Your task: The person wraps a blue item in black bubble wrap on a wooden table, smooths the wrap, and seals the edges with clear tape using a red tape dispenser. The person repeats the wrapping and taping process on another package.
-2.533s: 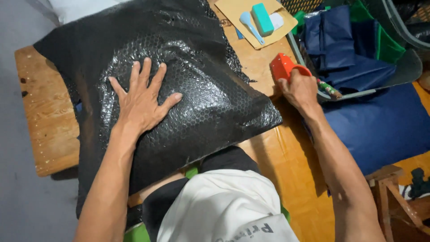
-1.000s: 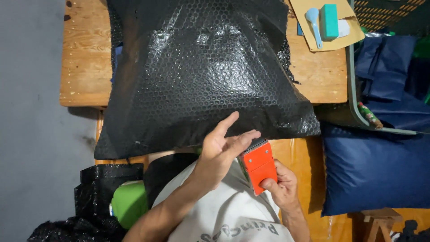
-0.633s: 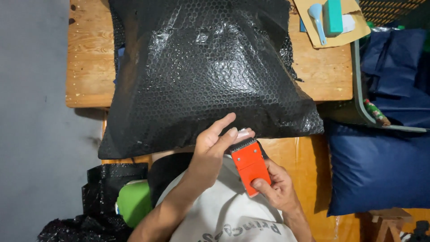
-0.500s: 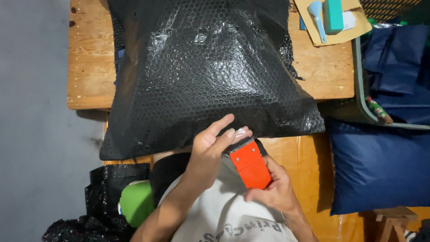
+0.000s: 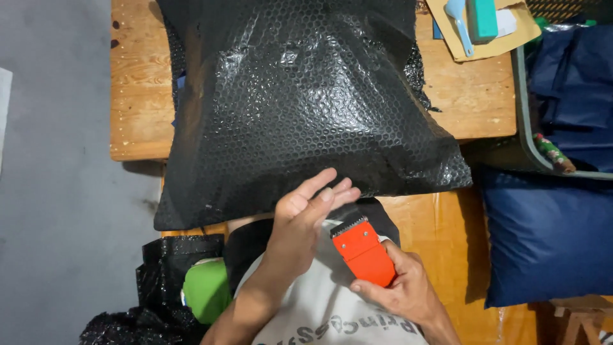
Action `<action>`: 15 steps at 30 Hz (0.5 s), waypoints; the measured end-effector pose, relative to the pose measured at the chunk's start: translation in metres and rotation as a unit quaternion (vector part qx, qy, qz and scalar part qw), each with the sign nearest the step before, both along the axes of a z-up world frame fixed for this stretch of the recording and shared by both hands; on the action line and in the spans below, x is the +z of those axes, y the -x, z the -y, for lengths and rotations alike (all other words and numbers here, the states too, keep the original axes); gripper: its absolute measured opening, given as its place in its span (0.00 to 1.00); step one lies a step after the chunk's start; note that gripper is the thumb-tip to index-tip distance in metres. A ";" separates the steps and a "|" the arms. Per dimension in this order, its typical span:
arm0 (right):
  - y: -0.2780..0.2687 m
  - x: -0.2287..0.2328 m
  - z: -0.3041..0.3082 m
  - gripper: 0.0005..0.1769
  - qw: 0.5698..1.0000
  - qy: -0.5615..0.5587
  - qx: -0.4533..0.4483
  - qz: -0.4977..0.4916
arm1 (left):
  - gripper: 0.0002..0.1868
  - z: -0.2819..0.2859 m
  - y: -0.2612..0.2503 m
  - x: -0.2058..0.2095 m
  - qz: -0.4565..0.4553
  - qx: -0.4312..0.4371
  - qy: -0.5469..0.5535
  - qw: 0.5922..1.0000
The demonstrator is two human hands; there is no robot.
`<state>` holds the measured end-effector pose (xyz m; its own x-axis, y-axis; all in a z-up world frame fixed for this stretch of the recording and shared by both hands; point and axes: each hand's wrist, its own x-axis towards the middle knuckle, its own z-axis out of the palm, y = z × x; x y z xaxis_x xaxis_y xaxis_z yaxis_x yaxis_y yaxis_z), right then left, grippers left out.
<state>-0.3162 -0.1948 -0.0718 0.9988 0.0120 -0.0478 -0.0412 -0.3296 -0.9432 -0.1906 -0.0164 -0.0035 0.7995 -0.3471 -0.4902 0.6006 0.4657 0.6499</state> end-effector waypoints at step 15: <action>-0.009 -0.002 0.009 0.25 0.998 0.007 -0.020 -0.056 | 0.54 -0.007 0.000 -0.006 0.126 -0.019 0.068 0.990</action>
<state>-0.3074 -0.2040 -0.0740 0.9870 -0.0296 -0.1582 -0.1588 -0.3390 -0.9273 -0.1902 -0.0097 -0.0091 0.8758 -0.4279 -0.2233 0.4458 0.5395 0.7143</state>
